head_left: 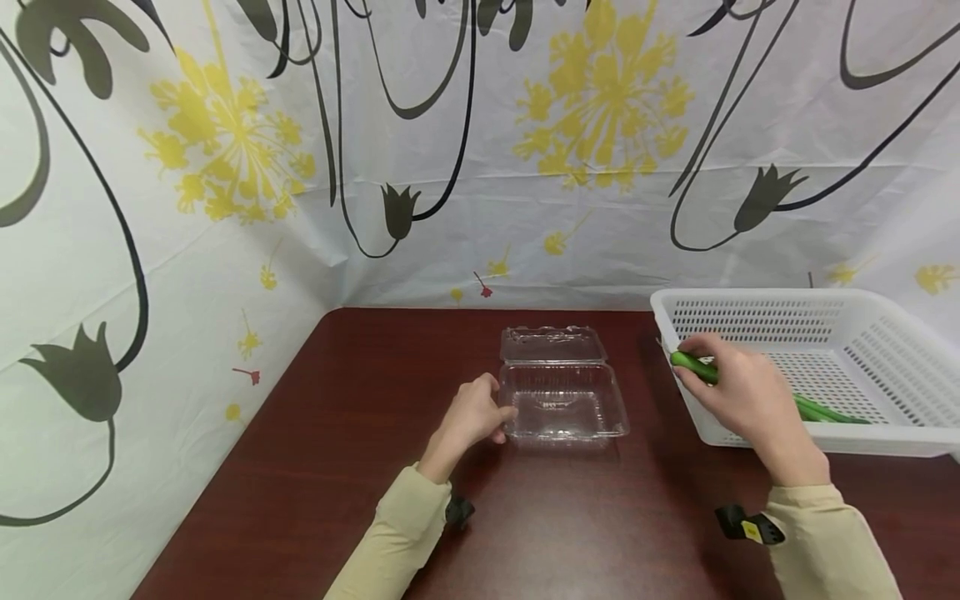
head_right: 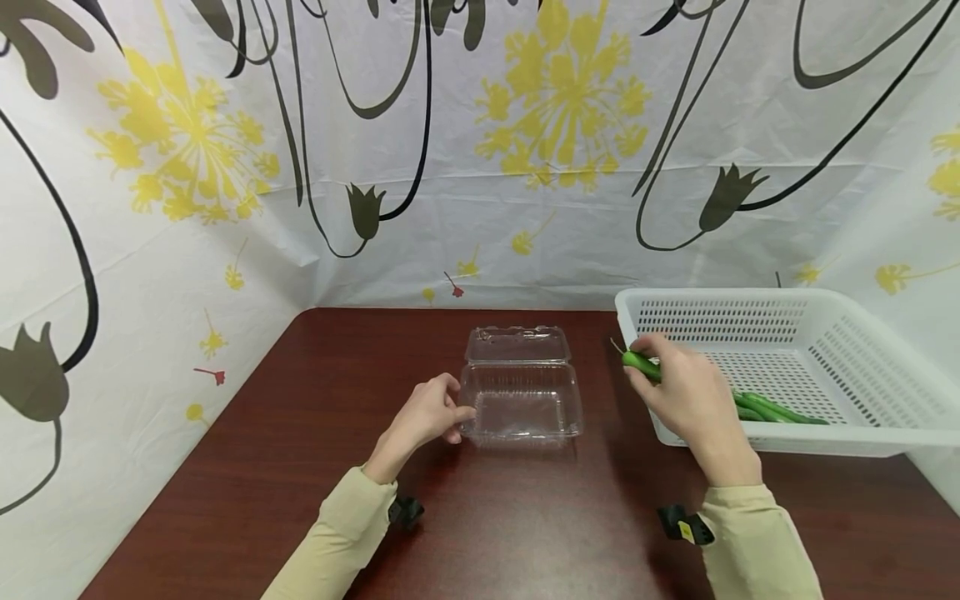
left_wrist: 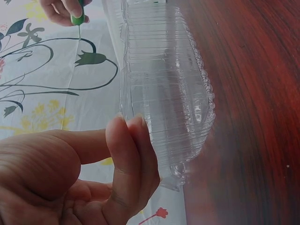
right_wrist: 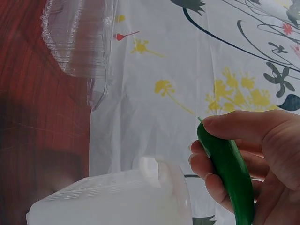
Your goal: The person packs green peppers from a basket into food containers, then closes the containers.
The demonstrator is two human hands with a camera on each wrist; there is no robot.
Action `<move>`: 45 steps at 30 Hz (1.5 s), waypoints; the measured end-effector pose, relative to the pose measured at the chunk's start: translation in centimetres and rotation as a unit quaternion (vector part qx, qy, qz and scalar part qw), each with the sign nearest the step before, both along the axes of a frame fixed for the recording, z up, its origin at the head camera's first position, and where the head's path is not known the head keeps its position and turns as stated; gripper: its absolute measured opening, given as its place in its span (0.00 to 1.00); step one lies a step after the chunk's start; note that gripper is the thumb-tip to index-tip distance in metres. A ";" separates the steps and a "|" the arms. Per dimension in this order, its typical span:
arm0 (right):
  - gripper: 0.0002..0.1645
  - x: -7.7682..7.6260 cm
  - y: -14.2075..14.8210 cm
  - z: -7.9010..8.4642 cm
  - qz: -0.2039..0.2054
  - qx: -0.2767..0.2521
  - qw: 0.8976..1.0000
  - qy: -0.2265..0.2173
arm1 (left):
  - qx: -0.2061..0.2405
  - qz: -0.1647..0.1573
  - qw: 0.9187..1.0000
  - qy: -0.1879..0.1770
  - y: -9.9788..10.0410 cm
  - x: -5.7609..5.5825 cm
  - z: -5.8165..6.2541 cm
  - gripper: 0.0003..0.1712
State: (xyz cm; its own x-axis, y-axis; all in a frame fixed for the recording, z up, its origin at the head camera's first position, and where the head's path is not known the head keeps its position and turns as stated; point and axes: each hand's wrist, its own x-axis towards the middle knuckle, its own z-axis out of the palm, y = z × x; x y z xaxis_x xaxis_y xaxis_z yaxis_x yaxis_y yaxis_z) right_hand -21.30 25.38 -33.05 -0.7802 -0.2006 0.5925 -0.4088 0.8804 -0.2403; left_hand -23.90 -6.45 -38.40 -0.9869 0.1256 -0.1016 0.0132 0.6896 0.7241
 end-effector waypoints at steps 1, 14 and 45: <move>0.17 0.0 -0.1 -0.1 0.003 0.000 1.000 0.002 | 0.001 0.000 1.000 0.000 0.0 0.0 0.0 0.29; 0.18 -0.1 -0.8 -0.4 0.030 -0.003 1.000 0.008 | -0.005 0.000 1.000 -0.002 -0.1 0.1 -0.1 0.29; 0.18 -0.7 -3.2 -1.7 0.104 -0.010 0.994 0.005 | -0.001 -0.007 1.000 -0.001 0.0 0.1 0.1 0.29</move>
State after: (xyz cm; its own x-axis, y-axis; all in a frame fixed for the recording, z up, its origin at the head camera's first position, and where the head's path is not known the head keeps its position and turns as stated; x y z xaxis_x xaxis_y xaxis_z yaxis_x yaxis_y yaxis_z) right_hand -22.04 22.20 -34.72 -0.7169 -0.3458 0.6054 -0.5844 0.7715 -0.2514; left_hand -23.84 -6.48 -38.34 -0.9849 0.1389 -0.1032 0.0216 0.6905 0.7230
